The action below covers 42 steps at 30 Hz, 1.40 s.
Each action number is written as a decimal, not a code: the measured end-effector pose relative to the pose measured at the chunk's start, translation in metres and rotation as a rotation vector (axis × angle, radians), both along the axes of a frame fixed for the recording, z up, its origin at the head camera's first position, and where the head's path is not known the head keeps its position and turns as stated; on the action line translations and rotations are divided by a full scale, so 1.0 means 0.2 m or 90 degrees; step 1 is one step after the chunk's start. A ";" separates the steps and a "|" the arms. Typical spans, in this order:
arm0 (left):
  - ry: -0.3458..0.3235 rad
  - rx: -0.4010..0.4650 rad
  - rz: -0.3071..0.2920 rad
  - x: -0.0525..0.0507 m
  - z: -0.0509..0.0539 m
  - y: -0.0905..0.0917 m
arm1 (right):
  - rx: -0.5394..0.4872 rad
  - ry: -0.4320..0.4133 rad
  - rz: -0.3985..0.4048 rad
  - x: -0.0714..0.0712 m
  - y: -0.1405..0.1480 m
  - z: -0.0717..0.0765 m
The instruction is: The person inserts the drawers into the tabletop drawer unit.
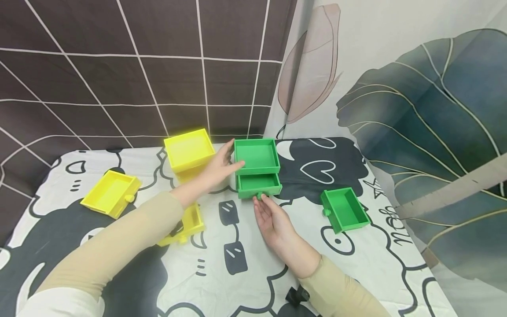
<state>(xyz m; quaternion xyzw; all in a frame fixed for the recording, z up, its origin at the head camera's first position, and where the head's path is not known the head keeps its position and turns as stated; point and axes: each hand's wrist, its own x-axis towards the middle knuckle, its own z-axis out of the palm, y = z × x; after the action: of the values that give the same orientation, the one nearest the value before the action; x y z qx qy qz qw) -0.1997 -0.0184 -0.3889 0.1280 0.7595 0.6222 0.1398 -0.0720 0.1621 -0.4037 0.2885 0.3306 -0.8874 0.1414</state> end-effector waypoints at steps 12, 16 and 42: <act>0.003 -0.003 -0.003 0.01 0.01 0.00 | -0.014 0.001 -0.014 -0.15 -0.03 -0.02; 0.005 -0.006 -0.004 0.01 0.01 0.00 | -0.012 0.008 -0.019 -0.20 -0.04 -0.03; -0.001 -0.004 0.006 0.00 0.00 0.01 | -0.028 -0.016 -0.037 -0.17 0.06 -0.05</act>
<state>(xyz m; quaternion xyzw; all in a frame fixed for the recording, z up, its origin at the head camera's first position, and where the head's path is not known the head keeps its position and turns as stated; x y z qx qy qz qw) -0.1992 -0.0171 -0.3881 0.1232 0.7621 0.6204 0.1381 -0.1070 0.1733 -0.4131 0.3057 0.3011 -0.8945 0.1257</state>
